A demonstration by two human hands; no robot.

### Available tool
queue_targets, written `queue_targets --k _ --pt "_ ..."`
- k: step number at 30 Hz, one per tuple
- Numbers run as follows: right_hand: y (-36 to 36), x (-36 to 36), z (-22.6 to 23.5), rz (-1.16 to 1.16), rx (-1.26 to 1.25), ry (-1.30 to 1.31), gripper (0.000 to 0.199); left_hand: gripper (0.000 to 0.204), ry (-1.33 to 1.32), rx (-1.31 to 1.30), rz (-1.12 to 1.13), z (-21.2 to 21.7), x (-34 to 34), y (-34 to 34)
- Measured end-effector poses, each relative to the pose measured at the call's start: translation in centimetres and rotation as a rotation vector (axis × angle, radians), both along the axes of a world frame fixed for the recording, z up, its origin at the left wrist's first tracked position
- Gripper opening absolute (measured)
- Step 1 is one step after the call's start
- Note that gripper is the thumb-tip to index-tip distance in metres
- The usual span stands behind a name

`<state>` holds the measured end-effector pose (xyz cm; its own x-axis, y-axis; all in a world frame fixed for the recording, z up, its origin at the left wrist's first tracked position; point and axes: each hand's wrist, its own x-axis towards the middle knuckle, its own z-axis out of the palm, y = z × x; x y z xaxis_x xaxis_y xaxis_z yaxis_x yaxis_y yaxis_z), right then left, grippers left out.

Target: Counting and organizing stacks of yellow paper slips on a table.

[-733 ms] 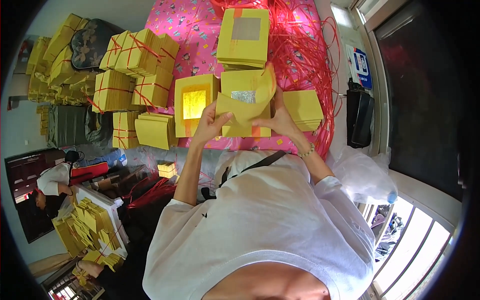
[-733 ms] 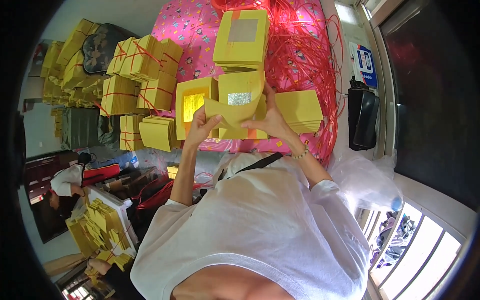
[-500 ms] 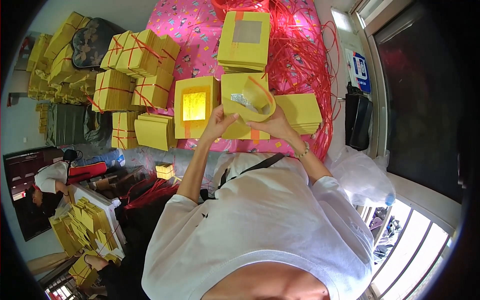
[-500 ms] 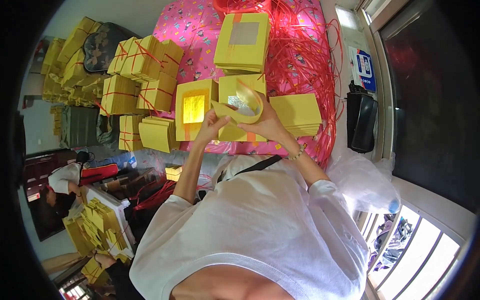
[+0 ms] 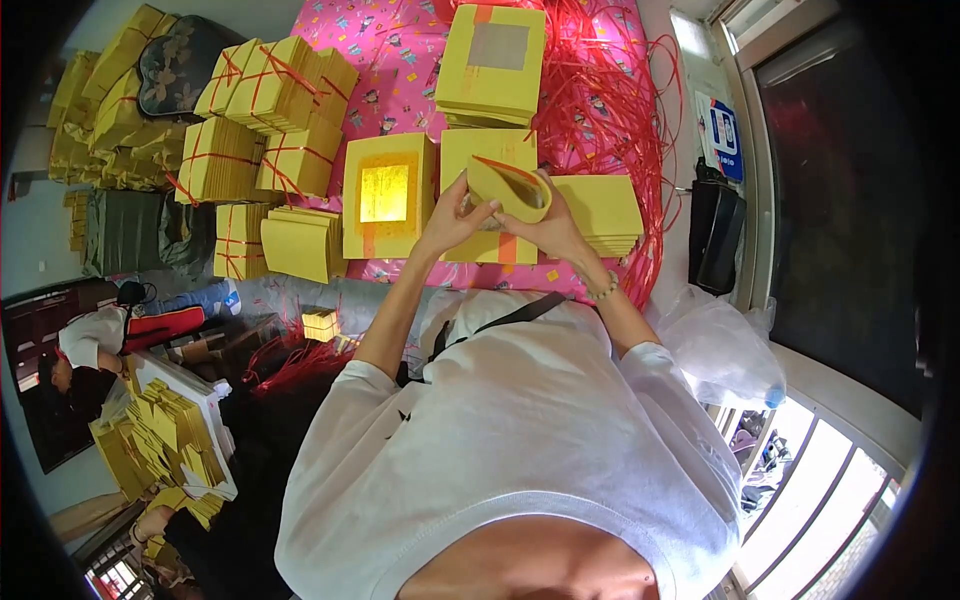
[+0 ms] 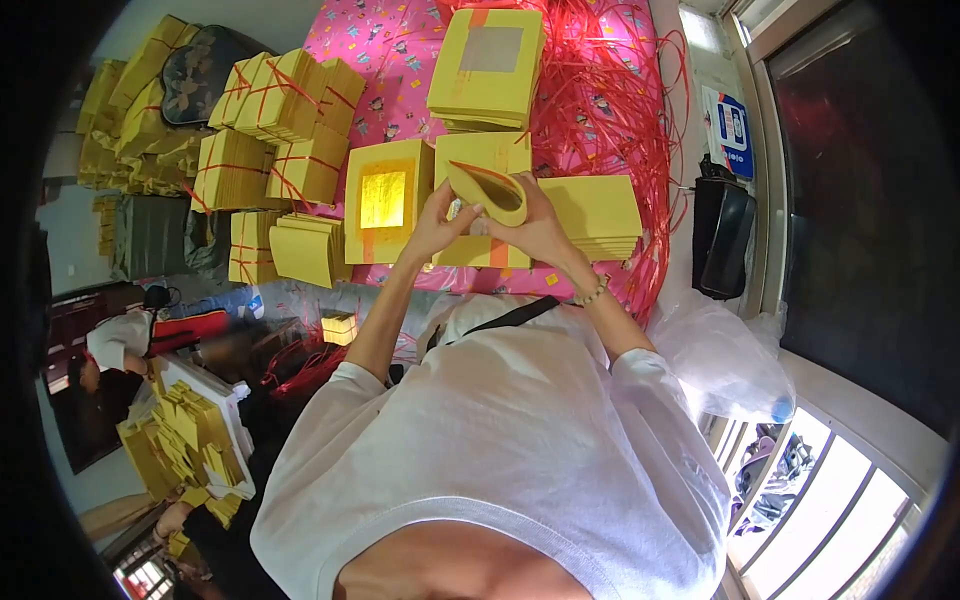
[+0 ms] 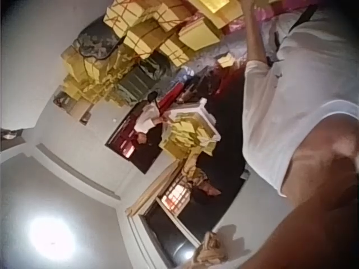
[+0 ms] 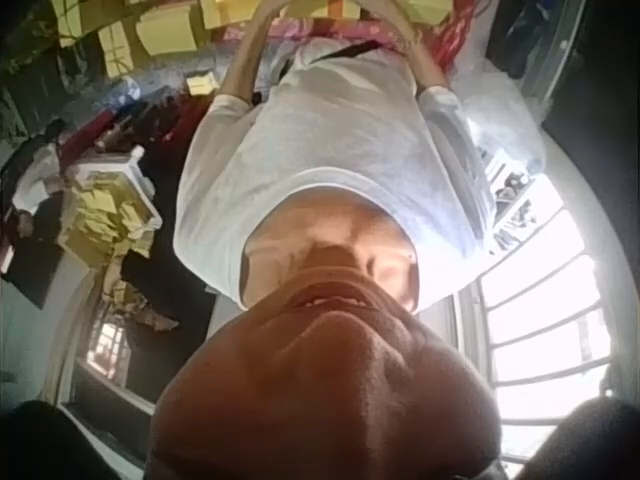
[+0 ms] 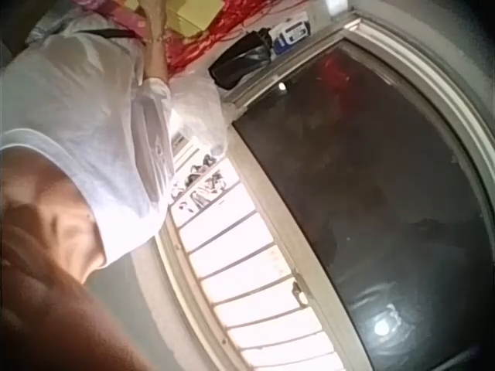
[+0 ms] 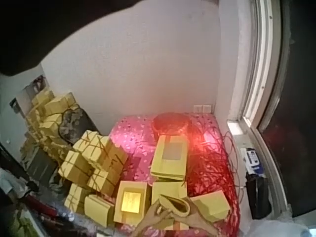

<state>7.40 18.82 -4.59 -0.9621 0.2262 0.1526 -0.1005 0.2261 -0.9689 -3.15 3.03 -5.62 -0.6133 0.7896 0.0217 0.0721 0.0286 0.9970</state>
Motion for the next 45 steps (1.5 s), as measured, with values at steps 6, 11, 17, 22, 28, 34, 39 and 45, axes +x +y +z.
queue_targets --k 6,11,17,22,28,34,39,45 --pt "0.6 0.3 1.7 -0.135 -0.469 0.002 0.045 0.043 -0.069 0.046 0.035 2.5 0.8 1.4" --pt "1.0 0.7 2.3 -0.22 -0.444 -0.09 0.038 0.04 -0.301 0.02 0.06 4.9 1.4 2.3" --pt "1.6 0.8 3.0 -0.189 -0.566 -0.184 0.032 0.038 -0.483 -0.03 0.038 6.6 0.3 2.6" --pt "1.3 0.9 4.2 -0.263 -0.728 -0.236 0.036 0.037 -0.519 0.007 0.066 6.7 0.6 3.4" --pt "1.3 1.0 4.6 -0.294 -0.681 -0.215 0.036 0.037 -0.554 0.031 0.081 6.5 0.8 3.8" --pt "1.6 0.9 4.0 -0.261 -0.577 -0.141 0.031 0.035 -0.649 0.025 0.046 6.5 0.4 3.7" --pt "1.6 0.9 4.3 -0.248 -0.516 -0.081 0.029 0.035 -0.662 0.015 0.104 7.2 1.2 4.0" --pt "0.9 1.3 5.0 -0.319 -0.496 -0.031 0.03 0.031 -0.322 0.151 0.186 7.3 3.2 4.4"
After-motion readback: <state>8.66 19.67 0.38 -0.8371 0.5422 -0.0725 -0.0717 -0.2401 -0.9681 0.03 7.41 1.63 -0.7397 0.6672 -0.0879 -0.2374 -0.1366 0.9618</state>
